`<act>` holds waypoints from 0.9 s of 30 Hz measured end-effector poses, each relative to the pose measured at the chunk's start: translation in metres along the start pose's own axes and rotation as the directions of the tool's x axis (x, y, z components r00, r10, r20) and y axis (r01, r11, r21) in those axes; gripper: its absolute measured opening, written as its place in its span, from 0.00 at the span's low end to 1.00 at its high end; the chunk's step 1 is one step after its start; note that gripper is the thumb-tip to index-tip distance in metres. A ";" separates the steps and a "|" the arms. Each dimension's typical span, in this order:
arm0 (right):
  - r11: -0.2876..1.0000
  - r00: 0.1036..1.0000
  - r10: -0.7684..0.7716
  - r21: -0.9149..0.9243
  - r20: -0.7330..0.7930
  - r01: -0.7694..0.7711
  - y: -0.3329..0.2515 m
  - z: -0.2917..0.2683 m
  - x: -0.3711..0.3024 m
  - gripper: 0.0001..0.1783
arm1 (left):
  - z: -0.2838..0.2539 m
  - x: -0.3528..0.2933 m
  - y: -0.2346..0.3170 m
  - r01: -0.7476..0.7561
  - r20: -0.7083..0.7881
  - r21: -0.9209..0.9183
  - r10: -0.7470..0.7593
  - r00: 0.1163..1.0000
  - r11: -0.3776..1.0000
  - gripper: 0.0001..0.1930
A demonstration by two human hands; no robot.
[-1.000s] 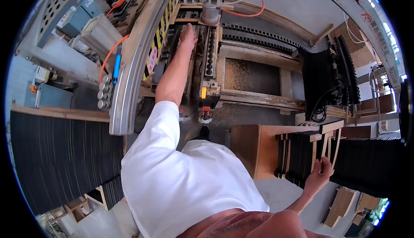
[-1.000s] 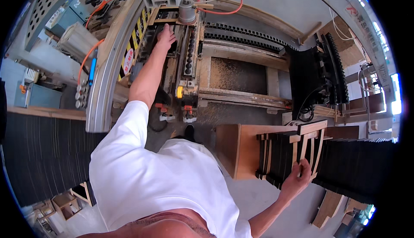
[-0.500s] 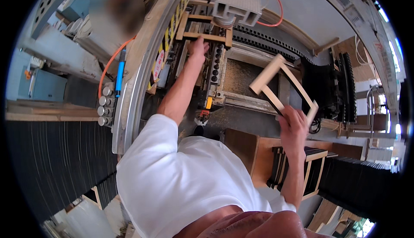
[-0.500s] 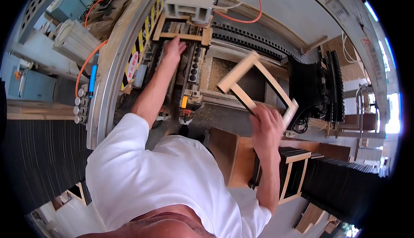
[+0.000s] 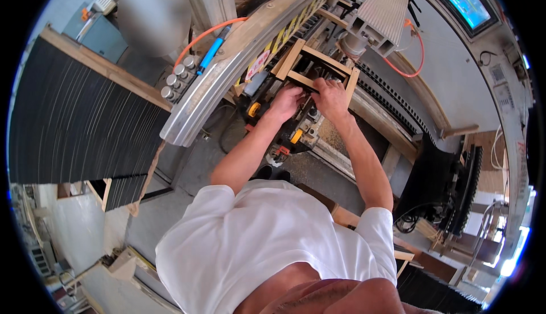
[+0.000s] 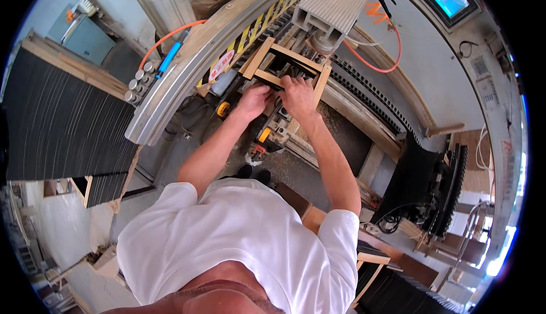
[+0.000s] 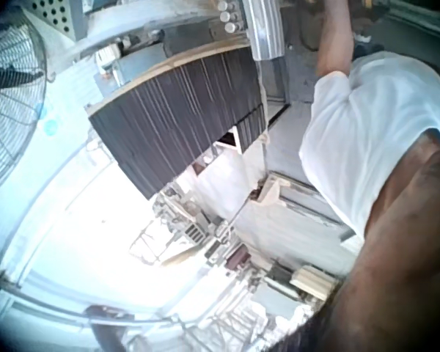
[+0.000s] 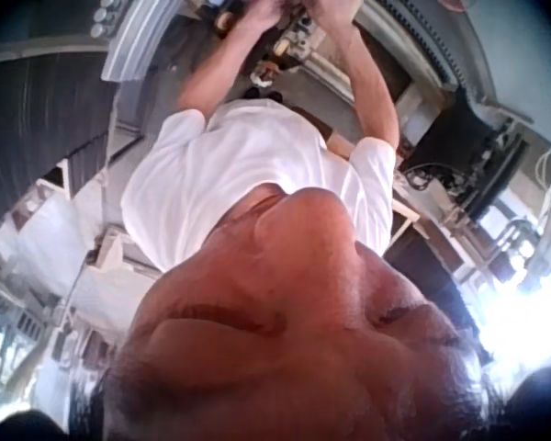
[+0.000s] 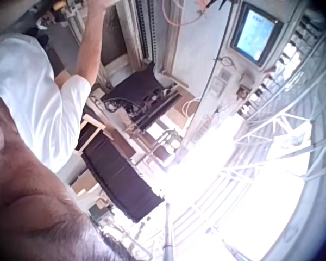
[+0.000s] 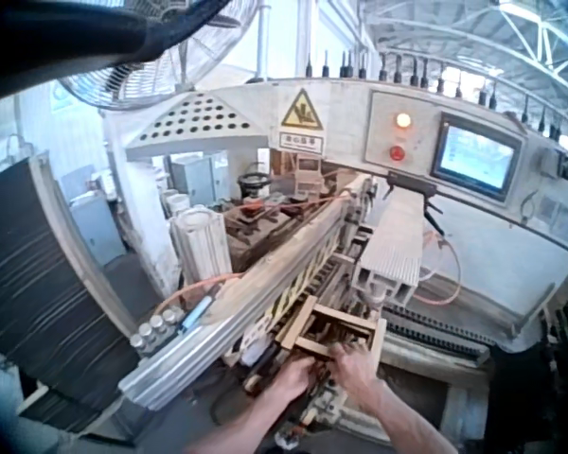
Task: The person repeatedly picks up small wooden frames from a stack, places them onto a machine jig, and then removes them to place them on a different stack. The person handles the frames one at a time in a repetitive cycle.
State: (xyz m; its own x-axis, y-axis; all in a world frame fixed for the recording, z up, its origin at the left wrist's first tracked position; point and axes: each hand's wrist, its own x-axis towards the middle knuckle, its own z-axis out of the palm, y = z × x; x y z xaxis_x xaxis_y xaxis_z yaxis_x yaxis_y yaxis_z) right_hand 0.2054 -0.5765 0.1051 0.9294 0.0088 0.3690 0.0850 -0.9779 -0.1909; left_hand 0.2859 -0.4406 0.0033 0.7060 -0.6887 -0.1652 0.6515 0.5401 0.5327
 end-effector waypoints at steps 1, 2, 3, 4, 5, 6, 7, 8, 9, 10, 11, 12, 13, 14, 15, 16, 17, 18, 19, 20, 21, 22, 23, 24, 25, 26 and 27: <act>1.000 1.000 -0.001 -0.004 0.011 0.001 0.004 0.004 0.000 0.14 | 0.001 0.002 -0.002 -0.009 -0.025 -0.018 0.009 1.000 1.000 0.09; 1.000 1.000 -0.003 -0.005 0.023 0.003 0.006 0.006 0.000 0.14 | 0.001 0.002 -0.005 -0.019 -0.054 -0.035 0.017 0.998 0.999 0.08; 0.999 1.000 -0.023 0.030 0.013 0.022 0.008 0.008 0.002 0.13 | 0.000 0.000 -0.007 -0.032 -0.088 -0.018 0.030 0.996 0.999 0.07; 0.999 0.999 -0.040 0.017 0.002 0.040 0.010 0.010 0.004 0.12 | -0.001 -0.004 -0.012 -0.058 -0.139 0.008 0.058 0.989 0.998 0.08; 0.999 0.999 -0.042 0.004 -0.013 0.042 0.016 0.014 0.005 0.12 | 0.002 -0.010 -0.015 -0.068 -0.185 0.041 0.075 0.980 0.997 0.08; 0.999 0.998 -0.052 -0.004 -0.030 0.051 0.017 0.016 0.009 0.12 | 0.004 -0.020 -0.017 -0.085 -0.233 0.077 0.101 0.967 0.993 0.08; 0.998 0.998 -0.063 -0.019 -0.029 0.062 0.018 0.017 0.015 0.10 | 0.002 -0.036 -0.017 -0.089 -0.261 0.091 0.110 0.959 0.992 0.10; 0.998 0.998 -0.055 0.006 -0.030 0.055 0.022 0.020 0.022 0.11 | 0.003 -0.053 -0.016 -0.094 -0.259 0.122 0.123 0.958 0.988 0.12; 0.999 0.999 -0.035 -0.029 -0.037 0.034 0.032 0.030 0.030 0.11 | 0.008 -0.071 -0.015 -0.092 -0.250 0.152 0.128 0.960 0.984 0.14; 0.998 0.999 -0.018 -0.062 -0.046 0.015 0.042 0.040 0.038 0.12 | 0.010 -0.090 -0.014 -0.091 -0.241 0.183 0.134 0.961 0.979 0.15; 0.998 0.999 -0.024 -0.062 -0.036 0.021 0.044 0.044 0.048 0.12 | 0.009 -0.112 -0.012 -0.096 -0.239 0.203 0.145 0.960 0.974 0.17; 0.993 1.000 0.015 -0.120 0.017 -0.012 0.045 0.049 0.057 0.11 | 0.006 -0.133 -0.011 -0.102 -0.234 0.221 0.155 0.960 0.970 0.18; 0.991 0.999 0.033 -0.130 0.012 -0.031 0.047 0.055 0.063 0.11 | 0.001 -0.154 -0.012 -0.095 -0.233 0.228 0.149 0.961 0.969 0.19; 0.989 0.999 0.053 -0.142 0.010 -0.051 0.050 0.060 0.068 0.11 | 0.010 -0.177 -0.008 -0.091 -0.247 0.289 0.166 0.955 0.953 0.19; 0.988 0.999 0.043 -0.147 0.018 -0.040 0.048 0.061 0.075 0.11 | 0.006 -0.197 -0.007 -0.079 -0.258 0.325 0.169 0.951 0.942 0.18; 0.987 0.999 0.039 -0.157 0.030 -0.034 0.048 0.062 0.079 0.11 | 0.002 -0.215 -0.007 -0.061 -0.268 0.357 0.165 0.949 0.932 0.18; 0.986 0.998 0.038 -0.166 0.041 -0.031 0.046 0.062 0.081 0.11 | -0.001 -0.231 -0.007 -0.047 -0.284 0.360 0.158 0.946 0.932 0.18; 0.983 0.995 0.062 -0.180 0.078 -0.047 0.041 0.060 0.084 0.12 | -0.004 -0.247 -0.006 -0.035 -0.299 0.363 0.152 0.942 0.931 0.18; 0.979 0.989 0.090 -0.195 0.115 -0.067 0.038 0.058 0.088 0.12 | -0.007 -0.259 -0.004 -0.020 -0.314 0.366 0.144 0.939 0.930 0.17; 0.973 0.981 0.122 -0.214 0.149 -0.088 0.035 0.055 0.089 0.13 | -0.008 -0.268 -0.002 -0.061 -0.279 0.356 0.168 0.945 0.932 0.17; 0.965 0.985 0.097 -0.254 0.140 -0.059 0.034 0.055 0.090 0.13 | -0.009 -0.276 0.001 -0.100 -0.244 0.345 0.192 0.951 0.933 0.17; 0.955 0.988 0.073 -0.293 0.133 -0.031 0.034 0.056 0.092 0.13 | -0.011 -0.283 0.005 -0.137 -0.209 0.332 0.214 0.954 0.933 0.17; 0.941 0.991 0.054 -0.337 0.120 -0.011 0.037 0.055 0.096 0.13 | -0.015 -0.288 0.011 -0.131 -0.218 0.354 0.218 0.951 0.926 0.17; 0.932 0.992 0.043 -0.363 0.120 0.004 0.040 0.056 0.099 0.14 | -0.019 -0.293 0.017 -0.122 -0.220 0.367 0.213 0.952 0.922 0.16; 0.922 0.992 0.032 -0.388 0.122 0.018 0.041 0.057 0.102 0.15 | -0.024 -0.299 0.022 -0.112 -0.221 0.380 0.208 0.953 0.918 0.16; 0.908 0.992 0.019 -0.417 0.123 0.034 0.044 0.058 0.108 0.16 | -0.029 -0.303 0.027 -0.107 -0.220 0.390 0.205 0.954 0.914 0.15; 0.879 0.989 0.051 -0.477 0.138 0.021 0.045 0.061 0.116 0.17 | -0.035 -0.307 0.034 -0.128 -0.216 0.356 0.215 0.952 0.926 0.16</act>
State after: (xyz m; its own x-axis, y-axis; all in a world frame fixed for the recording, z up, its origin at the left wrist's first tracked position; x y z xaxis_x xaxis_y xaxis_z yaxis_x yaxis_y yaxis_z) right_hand 0.3391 -0.6067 0.0842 0.9731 -0.0124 0.2299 -0.0768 -0.9588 0.2736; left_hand 0.1012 -0.1942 0.0429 0.8724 -0.4353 -0.2222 0.4138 0.4160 0.8098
